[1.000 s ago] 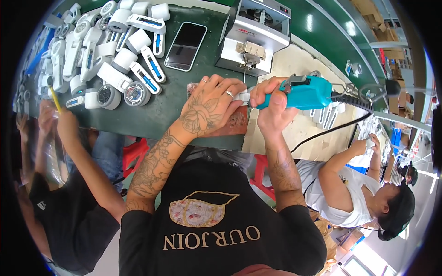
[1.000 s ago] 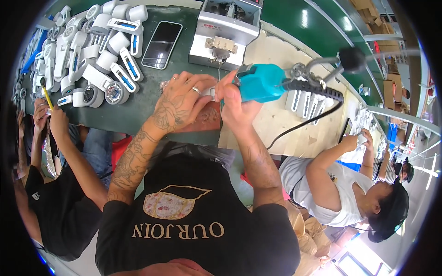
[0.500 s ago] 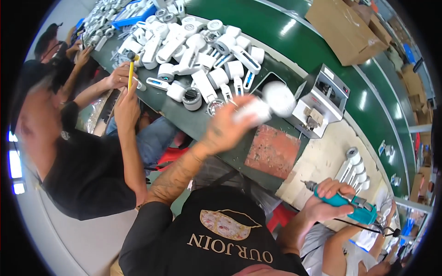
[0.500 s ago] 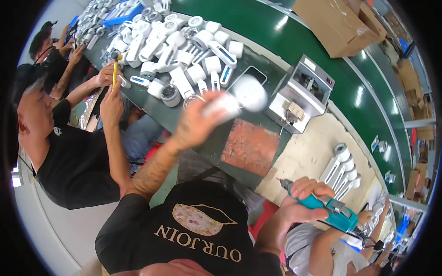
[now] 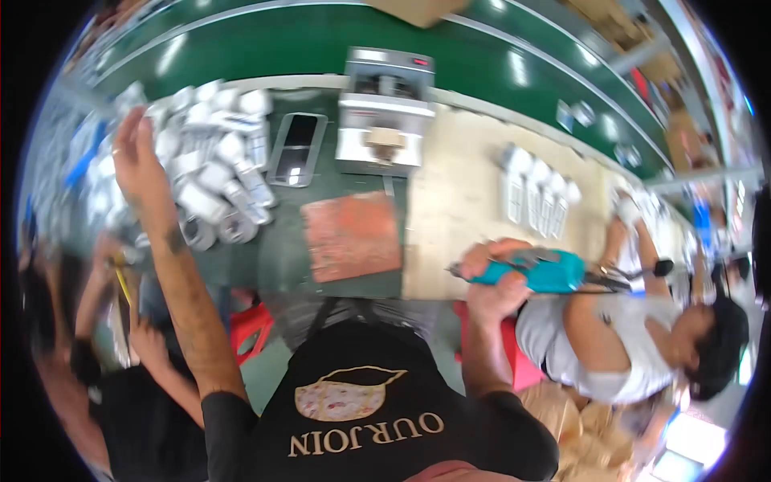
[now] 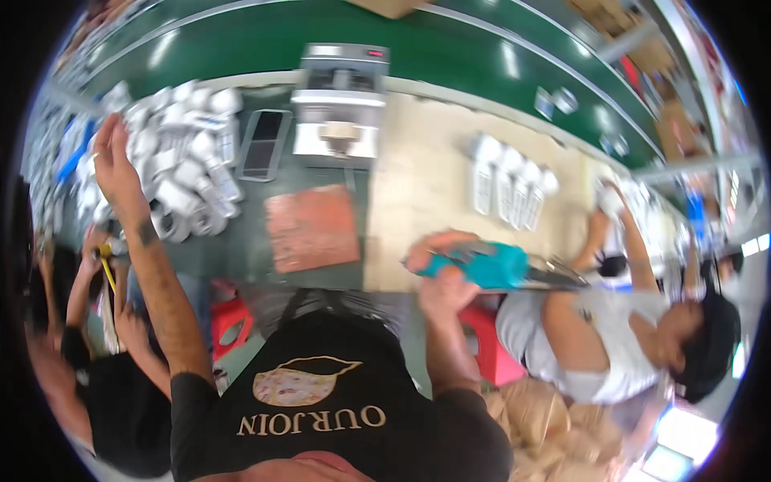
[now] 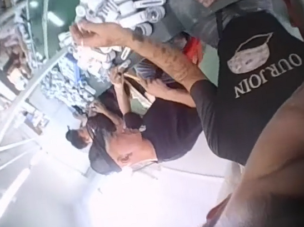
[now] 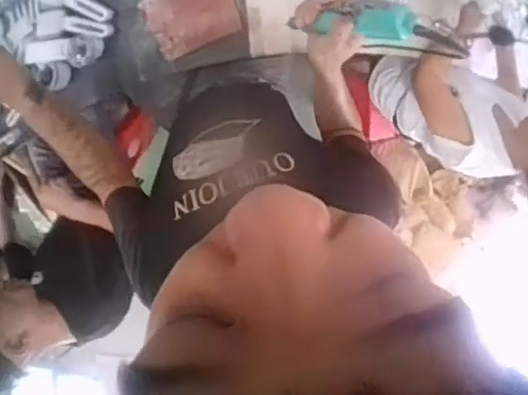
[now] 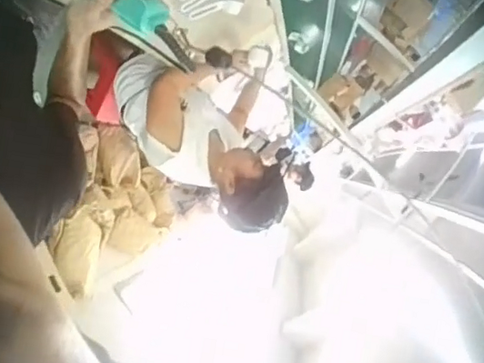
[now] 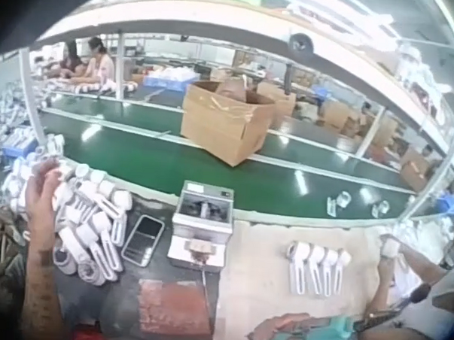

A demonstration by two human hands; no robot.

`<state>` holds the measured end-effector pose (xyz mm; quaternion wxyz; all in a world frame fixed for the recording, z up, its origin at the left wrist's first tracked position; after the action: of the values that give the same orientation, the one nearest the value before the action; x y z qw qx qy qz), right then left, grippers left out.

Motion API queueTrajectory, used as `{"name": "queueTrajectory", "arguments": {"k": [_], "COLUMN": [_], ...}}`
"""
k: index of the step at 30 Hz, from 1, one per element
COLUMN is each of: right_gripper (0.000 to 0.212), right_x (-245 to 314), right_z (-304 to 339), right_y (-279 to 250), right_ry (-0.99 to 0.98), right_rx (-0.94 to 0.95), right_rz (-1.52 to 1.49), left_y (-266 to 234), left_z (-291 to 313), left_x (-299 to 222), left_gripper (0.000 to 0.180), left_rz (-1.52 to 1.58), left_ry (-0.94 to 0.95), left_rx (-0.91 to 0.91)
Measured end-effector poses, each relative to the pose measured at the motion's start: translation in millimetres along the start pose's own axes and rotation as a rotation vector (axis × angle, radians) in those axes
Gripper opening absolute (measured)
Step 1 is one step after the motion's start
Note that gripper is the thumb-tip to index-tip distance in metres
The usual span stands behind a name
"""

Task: The person assembles portable electric fans by hand on an assembly line, securing plastic housings, printed circuit boards, and screws with an electric screwdriver.

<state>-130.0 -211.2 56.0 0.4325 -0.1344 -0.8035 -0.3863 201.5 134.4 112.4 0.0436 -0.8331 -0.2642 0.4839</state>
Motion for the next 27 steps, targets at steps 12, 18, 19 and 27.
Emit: {"name": "queueTrajectory", "arguments": {"k": [12,18,19,27], "right_gripper": [0.074,0.076,0.077,0.071], "right_x": [34.7,40.5,39.4,19.3], "right_z": [31.8,28.5,24.1,-2.2], "right_y": [-31.5,-44.8,-43.2,4.3], "right_ry": [0.039,-0.009,-0.014,0.080], "right_rx": [-0.020,-0.043,-0.047,0.064], "right_rz": [0.081,0.159,0.184,0.010], "left_y": [344.5,319.3,295.1,136.6], "left_z": [320.0,304.7,288.9,226.9], "left_x": [-197.2,-188.8,-192.8,-149.5], "left_gripper": [0.082,0.052,0.041,0.024], "left_rz": [-0.235,-0.068,0.007,0.001], "left_ry": [0.376,0.280,0.345,0.615], "left_rx": [1.115,1.057,1.018,0.862]}}
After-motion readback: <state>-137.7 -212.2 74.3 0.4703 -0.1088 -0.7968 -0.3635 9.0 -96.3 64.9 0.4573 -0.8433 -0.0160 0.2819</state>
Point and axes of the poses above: each hand's wrist, its own z-axis away from the middle knuckle, its own y-axis out of the palm, x = y × z, the point moved 5 cm from there along -z, towards the middle knuckle, and after that the axes turned 13 degrees about -z, right-handed, at the moved point
